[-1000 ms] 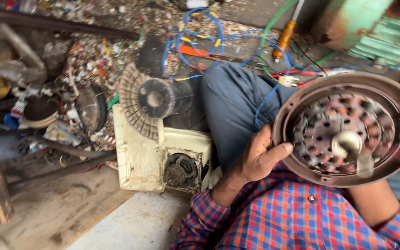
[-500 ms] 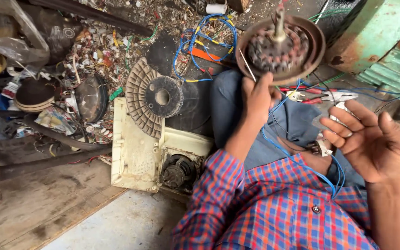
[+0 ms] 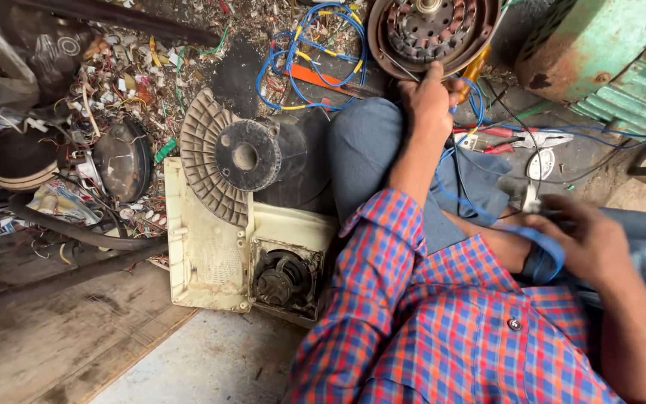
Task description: The person uses a screwdriver to connect wires to a plug, then uses the tool to work on the internal components of a fan motor.
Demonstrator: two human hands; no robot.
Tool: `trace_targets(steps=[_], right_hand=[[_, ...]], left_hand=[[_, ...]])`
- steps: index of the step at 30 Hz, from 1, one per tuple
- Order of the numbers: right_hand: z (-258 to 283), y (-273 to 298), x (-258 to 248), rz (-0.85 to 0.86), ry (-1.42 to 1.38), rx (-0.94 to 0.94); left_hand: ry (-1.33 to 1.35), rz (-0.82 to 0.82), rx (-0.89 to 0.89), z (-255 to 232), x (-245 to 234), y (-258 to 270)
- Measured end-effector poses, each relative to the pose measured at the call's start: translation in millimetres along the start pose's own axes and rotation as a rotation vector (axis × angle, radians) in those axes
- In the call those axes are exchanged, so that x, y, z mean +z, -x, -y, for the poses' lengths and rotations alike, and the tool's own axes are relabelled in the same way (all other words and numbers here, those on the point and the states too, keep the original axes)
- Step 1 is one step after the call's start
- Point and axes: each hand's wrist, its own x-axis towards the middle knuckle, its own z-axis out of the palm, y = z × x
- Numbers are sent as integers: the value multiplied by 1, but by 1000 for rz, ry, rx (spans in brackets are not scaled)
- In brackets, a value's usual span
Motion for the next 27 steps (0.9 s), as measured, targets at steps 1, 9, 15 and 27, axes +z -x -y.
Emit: trace_targets(steps=[1, 9, 15, 27], right_hand=[[14, 0, 2, -1, 1, 3], [11, -9, 18, 16, 109, -97], [0, 12, 0, -204, -290, 154], [96, 69, -18, -125, -897, 120]], left_hand=[[0, 1, -3, 6, 1, -3], [30, 250, -171, 29, -13, -24], [162, 263, -300, -69, 3, 98], [-1155, 937, 838, -107, -23, 273]])
